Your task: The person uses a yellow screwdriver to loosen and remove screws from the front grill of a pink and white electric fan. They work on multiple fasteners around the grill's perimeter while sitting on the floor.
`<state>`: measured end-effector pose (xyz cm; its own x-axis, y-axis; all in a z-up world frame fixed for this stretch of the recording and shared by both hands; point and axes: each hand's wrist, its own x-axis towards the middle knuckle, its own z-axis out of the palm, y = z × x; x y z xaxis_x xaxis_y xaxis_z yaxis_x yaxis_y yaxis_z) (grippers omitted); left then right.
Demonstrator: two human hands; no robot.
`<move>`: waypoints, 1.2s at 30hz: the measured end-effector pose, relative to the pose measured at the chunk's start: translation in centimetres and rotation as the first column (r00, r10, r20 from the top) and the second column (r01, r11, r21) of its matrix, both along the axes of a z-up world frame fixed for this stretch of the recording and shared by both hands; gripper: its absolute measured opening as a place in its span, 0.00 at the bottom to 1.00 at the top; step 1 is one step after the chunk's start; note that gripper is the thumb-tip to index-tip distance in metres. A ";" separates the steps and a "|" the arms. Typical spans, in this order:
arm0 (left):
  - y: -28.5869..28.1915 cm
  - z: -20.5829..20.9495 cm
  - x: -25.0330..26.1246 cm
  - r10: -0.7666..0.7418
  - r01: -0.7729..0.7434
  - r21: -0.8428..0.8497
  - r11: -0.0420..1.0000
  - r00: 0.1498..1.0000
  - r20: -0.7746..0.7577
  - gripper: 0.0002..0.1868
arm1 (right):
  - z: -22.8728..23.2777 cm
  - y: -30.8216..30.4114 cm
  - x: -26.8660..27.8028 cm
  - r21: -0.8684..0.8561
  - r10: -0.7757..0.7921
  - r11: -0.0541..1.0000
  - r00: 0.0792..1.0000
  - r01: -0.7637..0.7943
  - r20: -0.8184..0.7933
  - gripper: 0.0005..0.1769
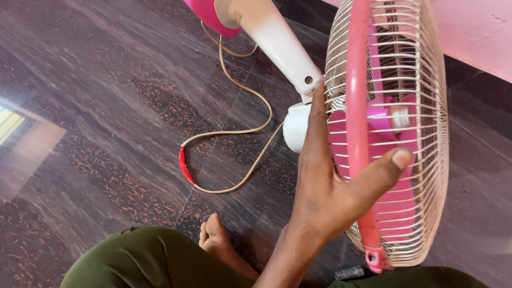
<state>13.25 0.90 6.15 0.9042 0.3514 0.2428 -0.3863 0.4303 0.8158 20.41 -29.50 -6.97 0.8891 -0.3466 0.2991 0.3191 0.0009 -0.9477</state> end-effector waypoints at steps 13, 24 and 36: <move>-0.2 -3.0 0.4 0.084 -0.090 0.115 0.989 0.995 0.057 0.68 | 2.3 -3.5 -1.4 -0.116 0.032 0.993 0.999 -0.030 0.013 0.25; -0.7 -5.0 1.6 0.230 -0.252 0.337 0.907 0.968 0.105 0.57 | 4.7 -2.2 -1.3 -0.212 0.123 0.965 0.982 -0.153 -0.147 0.24; -0.4 -2.1 1.8 0.071 -0.069 -0.040 0.997 0.995 0.068 0.59 | 10.1 -2.3 3.8 -0.333 0.191 0.864 0.857 -0.378 -0.479 0.24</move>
